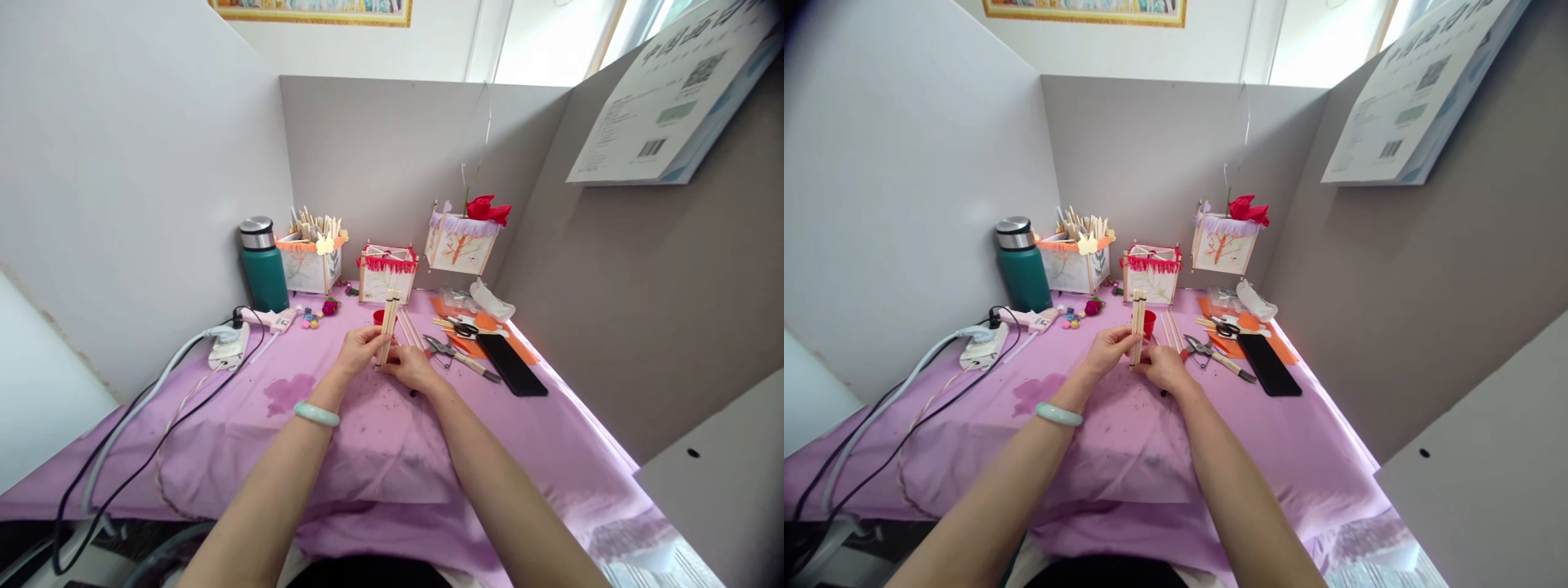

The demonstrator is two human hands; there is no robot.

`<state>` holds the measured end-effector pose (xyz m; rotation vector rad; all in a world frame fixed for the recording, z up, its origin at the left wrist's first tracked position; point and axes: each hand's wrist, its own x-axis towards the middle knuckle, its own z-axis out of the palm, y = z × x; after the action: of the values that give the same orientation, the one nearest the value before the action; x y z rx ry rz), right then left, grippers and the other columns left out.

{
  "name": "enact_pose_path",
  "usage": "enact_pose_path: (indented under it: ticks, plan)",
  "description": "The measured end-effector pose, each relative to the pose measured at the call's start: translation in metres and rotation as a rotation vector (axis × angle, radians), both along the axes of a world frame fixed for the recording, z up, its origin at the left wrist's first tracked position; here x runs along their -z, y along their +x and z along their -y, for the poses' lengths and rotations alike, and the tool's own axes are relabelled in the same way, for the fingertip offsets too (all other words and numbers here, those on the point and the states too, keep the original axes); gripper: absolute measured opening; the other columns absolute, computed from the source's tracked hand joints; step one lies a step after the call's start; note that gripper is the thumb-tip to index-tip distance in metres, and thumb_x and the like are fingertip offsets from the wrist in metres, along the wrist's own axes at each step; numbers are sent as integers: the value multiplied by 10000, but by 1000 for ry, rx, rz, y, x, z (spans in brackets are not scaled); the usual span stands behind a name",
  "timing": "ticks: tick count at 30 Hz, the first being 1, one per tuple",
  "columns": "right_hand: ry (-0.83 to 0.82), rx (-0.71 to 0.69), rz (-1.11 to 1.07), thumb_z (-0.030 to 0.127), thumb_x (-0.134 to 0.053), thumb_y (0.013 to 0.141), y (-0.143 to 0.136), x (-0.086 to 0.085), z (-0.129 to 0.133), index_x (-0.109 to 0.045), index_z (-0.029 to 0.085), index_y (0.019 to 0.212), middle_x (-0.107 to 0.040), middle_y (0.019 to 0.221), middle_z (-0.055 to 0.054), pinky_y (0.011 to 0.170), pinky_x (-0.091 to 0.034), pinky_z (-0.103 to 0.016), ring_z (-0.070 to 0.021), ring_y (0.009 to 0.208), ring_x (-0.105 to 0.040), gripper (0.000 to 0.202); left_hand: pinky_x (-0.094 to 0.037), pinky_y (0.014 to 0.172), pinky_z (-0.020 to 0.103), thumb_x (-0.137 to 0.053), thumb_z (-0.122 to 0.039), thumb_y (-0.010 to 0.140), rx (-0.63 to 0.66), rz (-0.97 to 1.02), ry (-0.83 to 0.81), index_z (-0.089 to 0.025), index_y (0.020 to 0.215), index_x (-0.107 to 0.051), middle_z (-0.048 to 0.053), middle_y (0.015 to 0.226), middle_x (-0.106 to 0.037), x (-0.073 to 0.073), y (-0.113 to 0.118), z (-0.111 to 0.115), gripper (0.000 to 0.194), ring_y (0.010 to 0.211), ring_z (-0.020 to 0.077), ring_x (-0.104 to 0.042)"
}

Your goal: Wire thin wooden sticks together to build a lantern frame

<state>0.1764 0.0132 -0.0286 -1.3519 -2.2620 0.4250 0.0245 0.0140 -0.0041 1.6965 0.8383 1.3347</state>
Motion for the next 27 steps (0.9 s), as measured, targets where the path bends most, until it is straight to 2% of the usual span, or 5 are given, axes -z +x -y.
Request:
enact_pose_path:
  ticks: [5, 10, 20, 24, 27]
  plan:
    - [39, -20, 113, 320, -652, 755, 2, -7, 3, -706, 209, 835, -703, 808, -14, 632, -368, -244, -161, 730, -606, 148, -495, 749, 261, -622, -320, 727, -29, 24, 43, -159, 768, -704, 24, 780, -716, 1, -2, -3, 185, 766, 170, -645]
    - [40, 11, 147, 323, -638, 770, 2, -4, 2, -719, 203, 815, -704, 809, -28, 644, -368, -245, -167, 747, -606, 152, -512, 646, 268, -641, -360, 709, 6, 106, -101, -146, 824, -691, 30, 764, -711, 5, -1, -5, 249, 693, 172, -647]
    - [-26, 18, -27, 237, -665, 722, 0, -1, -2, -718, 193, 784, -691, 773, -11, 612, -366, -230, -144, 690, -585, 93, -524, 603, 259, -660, -371, 698, 0, 126, -113, -148, 801, -686, 30, 742, -706, 3, 2, 0, 246, 662, 166, -646]
    - [-16, 4, -41, 303, -664, 721, -1, -1, 1, -682, 175, 744, -643, 695, 10, 573, -324, -218, -115, 625, -529, 131, -539, 600, 290, -680, -360, 687, -83, 314, -254, -134, 849, -642, 56, 777, -711, 2, -4, -3, 281, 695, 196, -674]
    - [-37, -24, -170, 330, -626, 744, -3, -2, 4, -654, 163, 753, -598, 644, 25, 544, -310, -209, -101, 586, -492, 169, -552, 635, 318, -669, -310, 710, -160, 525, -351, -132, 860, -583, 77, 805, -710, 0, -11, -6, 249, 724, 204, -687]
